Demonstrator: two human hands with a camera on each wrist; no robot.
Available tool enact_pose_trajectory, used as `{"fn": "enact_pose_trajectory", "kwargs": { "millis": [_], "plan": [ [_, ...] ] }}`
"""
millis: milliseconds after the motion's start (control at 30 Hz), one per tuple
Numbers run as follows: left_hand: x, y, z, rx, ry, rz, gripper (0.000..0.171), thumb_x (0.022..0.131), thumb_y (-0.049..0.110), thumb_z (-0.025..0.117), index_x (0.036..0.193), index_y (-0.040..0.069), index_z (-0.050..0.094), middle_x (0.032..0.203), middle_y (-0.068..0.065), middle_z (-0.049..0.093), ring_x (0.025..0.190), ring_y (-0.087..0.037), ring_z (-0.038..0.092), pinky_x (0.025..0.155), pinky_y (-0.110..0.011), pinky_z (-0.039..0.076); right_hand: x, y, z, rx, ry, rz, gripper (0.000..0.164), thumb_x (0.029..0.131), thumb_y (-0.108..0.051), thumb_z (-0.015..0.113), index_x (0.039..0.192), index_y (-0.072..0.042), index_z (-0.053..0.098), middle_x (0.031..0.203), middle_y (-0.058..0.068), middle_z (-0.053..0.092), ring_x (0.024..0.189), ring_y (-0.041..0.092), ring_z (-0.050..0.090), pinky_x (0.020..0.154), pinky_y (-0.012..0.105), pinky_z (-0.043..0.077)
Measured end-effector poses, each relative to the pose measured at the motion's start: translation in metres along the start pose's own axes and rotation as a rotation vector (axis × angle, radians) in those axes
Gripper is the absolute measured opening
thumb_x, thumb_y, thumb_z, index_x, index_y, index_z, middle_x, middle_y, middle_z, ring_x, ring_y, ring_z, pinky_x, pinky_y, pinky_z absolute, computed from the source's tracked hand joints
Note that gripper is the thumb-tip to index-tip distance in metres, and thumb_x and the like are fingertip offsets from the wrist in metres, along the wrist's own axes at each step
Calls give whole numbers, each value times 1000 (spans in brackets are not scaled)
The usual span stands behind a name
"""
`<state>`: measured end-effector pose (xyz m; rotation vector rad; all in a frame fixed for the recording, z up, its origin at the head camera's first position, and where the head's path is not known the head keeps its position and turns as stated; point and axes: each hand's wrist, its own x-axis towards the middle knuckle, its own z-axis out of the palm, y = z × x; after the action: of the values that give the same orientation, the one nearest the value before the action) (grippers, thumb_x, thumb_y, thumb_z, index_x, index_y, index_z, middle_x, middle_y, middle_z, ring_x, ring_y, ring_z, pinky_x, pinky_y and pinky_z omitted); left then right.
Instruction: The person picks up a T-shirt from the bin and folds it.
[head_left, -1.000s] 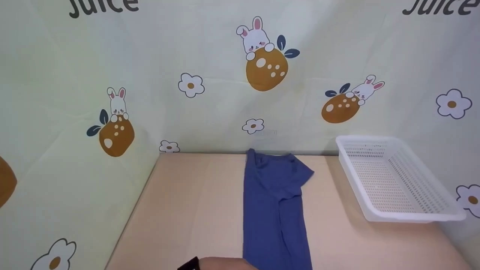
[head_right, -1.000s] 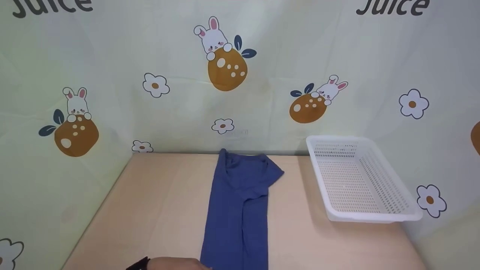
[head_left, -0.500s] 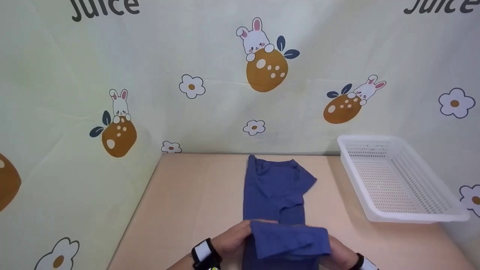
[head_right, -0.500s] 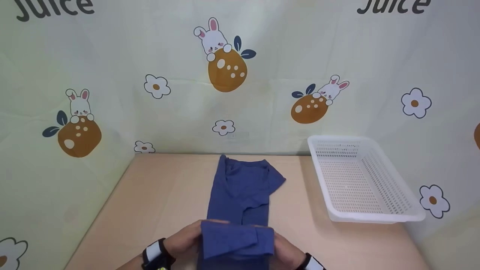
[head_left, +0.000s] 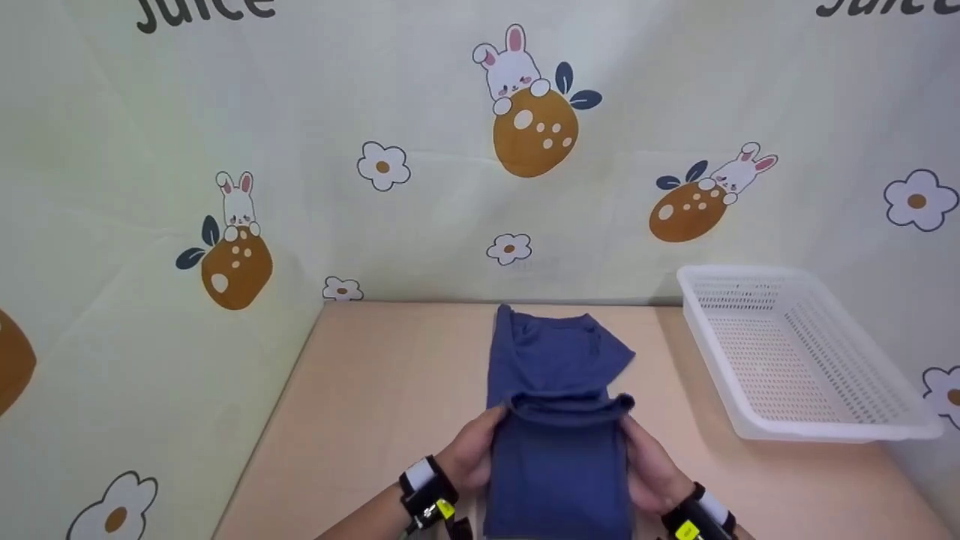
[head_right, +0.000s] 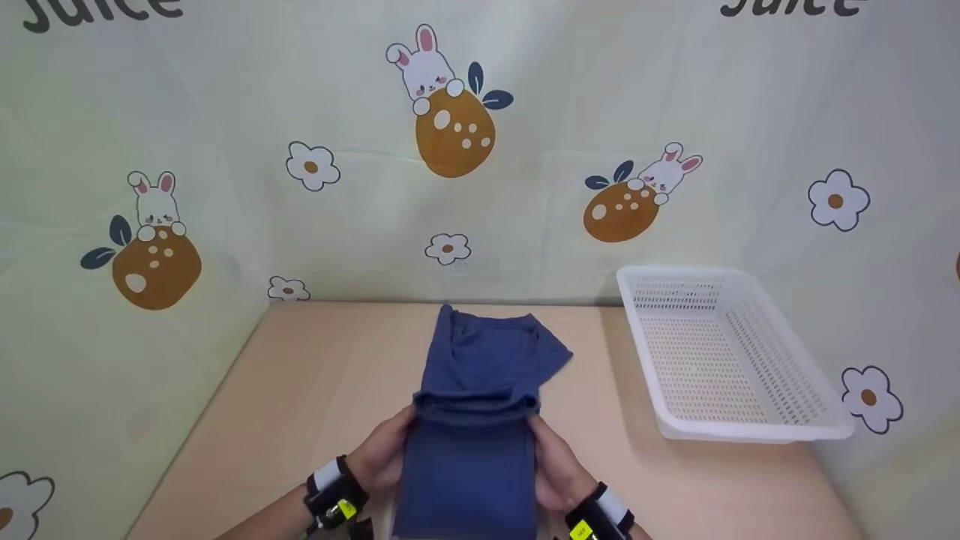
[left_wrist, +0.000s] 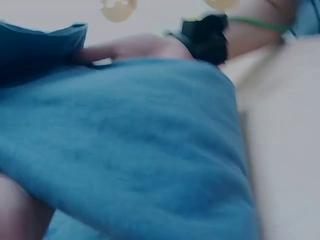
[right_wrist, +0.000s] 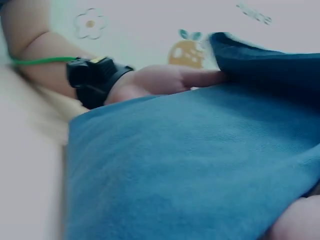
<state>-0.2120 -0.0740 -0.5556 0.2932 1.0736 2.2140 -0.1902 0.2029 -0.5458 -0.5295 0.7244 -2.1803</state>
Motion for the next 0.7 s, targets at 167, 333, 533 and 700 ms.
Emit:
{"fn": "enact_pose_trajectory", "kwargs": {
  "millis": [167,333,533,700],
  "plan": [
    [23,3,-15,-38,128,-19,62,105,43,39,153,4,31,141,-11,56,124,-21,59,110,-37,42,13,-13,-25,-66,206,59,54,109,-41,21,155,-13,29,147,6,53,135,20,51,115,37,38],
    [26,3,-28,51,271,-33,55,103,19,42,152,-3,28,145,-15,49,119,-21,59,105,-39,46,12,-16,-41,-251,466,141,64,108,-26,34,158,-8,-2,141,11,47,118,23,59,99,41,49],
    [13,12,-33,128,341,-59,65,98,17,48,154,2,18,139,-21,43,103,-25,61,83,-36,52,1,-17,-40,-365,544,147,74,104,-18,41,157,-8,-9,143,15,45,115,22,60,93,41,51],
    [-6,21,-35,276,381,-67,72,95,18,53,155,4,15,129,-21,50,97,-25,63,79,-37,55,-8,-14,-17,-837,659,159,69,97,-15,56,155,-9,18,124,15,59,97,20,65,81,36,56]
  ]
}}
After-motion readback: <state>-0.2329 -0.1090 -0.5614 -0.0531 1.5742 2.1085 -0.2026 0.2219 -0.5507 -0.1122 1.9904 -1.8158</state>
